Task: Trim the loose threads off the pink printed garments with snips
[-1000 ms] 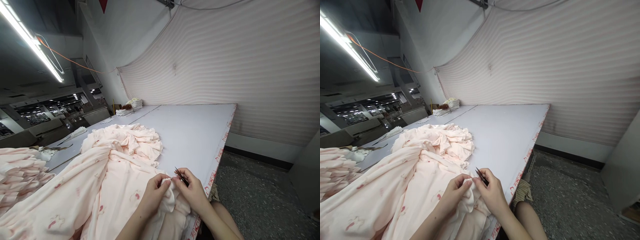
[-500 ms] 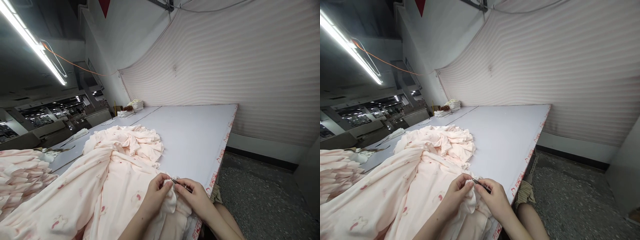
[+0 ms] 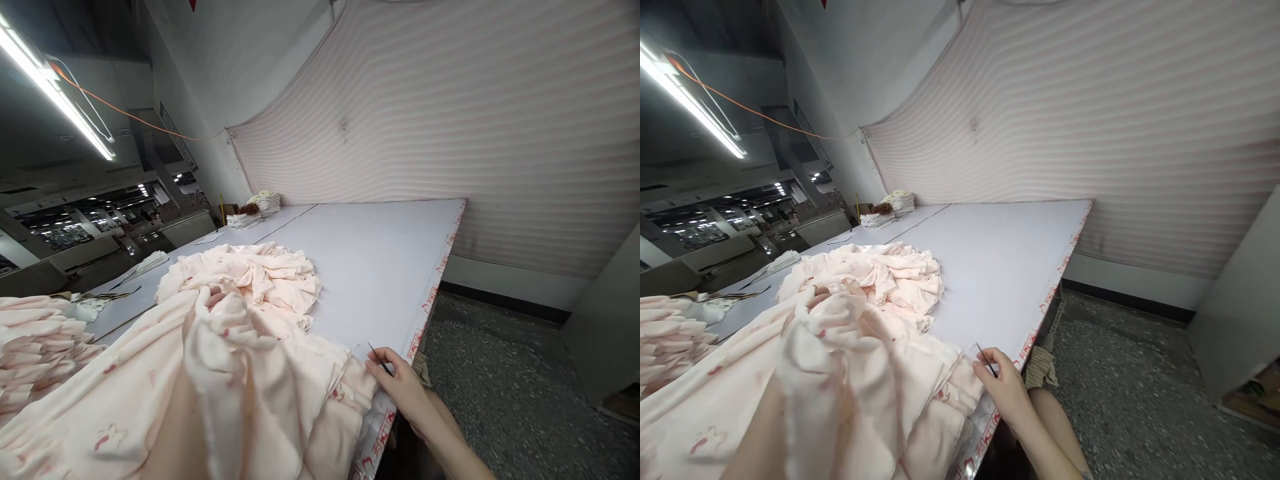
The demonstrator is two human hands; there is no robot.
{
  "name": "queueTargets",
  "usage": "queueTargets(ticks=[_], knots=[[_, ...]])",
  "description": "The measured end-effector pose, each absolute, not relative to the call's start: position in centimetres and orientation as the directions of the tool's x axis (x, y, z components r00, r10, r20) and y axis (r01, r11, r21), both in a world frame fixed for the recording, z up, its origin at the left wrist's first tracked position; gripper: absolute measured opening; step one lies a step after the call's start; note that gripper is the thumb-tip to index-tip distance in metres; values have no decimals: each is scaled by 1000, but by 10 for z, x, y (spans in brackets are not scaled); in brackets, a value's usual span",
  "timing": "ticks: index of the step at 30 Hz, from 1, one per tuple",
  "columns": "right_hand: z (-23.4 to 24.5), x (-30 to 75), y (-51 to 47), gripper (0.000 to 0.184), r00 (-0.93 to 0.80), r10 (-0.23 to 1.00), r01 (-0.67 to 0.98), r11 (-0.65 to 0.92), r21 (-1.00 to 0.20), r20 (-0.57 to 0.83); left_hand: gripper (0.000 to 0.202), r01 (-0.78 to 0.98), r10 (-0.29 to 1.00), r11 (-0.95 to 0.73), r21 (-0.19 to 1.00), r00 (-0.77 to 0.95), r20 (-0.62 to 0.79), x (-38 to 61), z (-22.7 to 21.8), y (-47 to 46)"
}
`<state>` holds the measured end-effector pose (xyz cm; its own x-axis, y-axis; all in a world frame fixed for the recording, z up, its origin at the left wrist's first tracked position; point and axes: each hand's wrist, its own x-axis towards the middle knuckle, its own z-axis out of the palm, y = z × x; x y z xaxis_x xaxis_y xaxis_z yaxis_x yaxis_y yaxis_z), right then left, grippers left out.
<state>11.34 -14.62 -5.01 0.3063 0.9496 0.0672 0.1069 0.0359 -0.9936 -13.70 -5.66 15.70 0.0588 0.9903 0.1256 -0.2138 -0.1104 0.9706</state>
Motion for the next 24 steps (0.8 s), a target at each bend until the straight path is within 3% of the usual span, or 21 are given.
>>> queueTargets(ticks=[2, 5, 6, 9, 14, 17, 20, 22, 24], knots=[[-54, 109, -139, 31, 287, 956, 115, 32, -993, 64, 23, -104, 988, -120, 987, 81, 129, -139, 160, -53], [-45, 97, -122, 20, 249, 965, 138, 44, -989, 78, 17, 274, 967, -176, 946, 226, 115, -110, 126, -66], [-40, 94, -118, 15, 240, 967, 146, 50, -988, 84, 16, 551, 936, -256, 795, 345, 62, -98, 110, -73], [-27, 91, -113, 18, 233, 966, 153, 77, -985, 111, 13, 729, 917, -304, 614, 398, -18, -72, 72, -91], [-19, 91, -129, 22, 173, 975, 74, 128, -989, 139, 16, 734, 923, -298, 611, 385, -12, -95, 82, -97], [-12, 81, -140, 26, 141, 980, 15, 139, -990, 140, 23, 641, 947, -217, 737, 320, 0, -117, 102, -97], [-2, 61, -147, 27, 83, 986, -72, 148, -986, 142, 28, 421, 968, -68, 905, 246, -41, -130, 112, -99], [3, 47, -149, 27, 41, 985, -92, 173, -981, 170, 32, 311, 968, 9, 950, 236, -86, -136, 115, -101], [3, 37, -148, 28, 45, 980, -5, 196, -981, 195, 31, 281, 969, 13, 959, 233, -81, -141, 117, -103]])
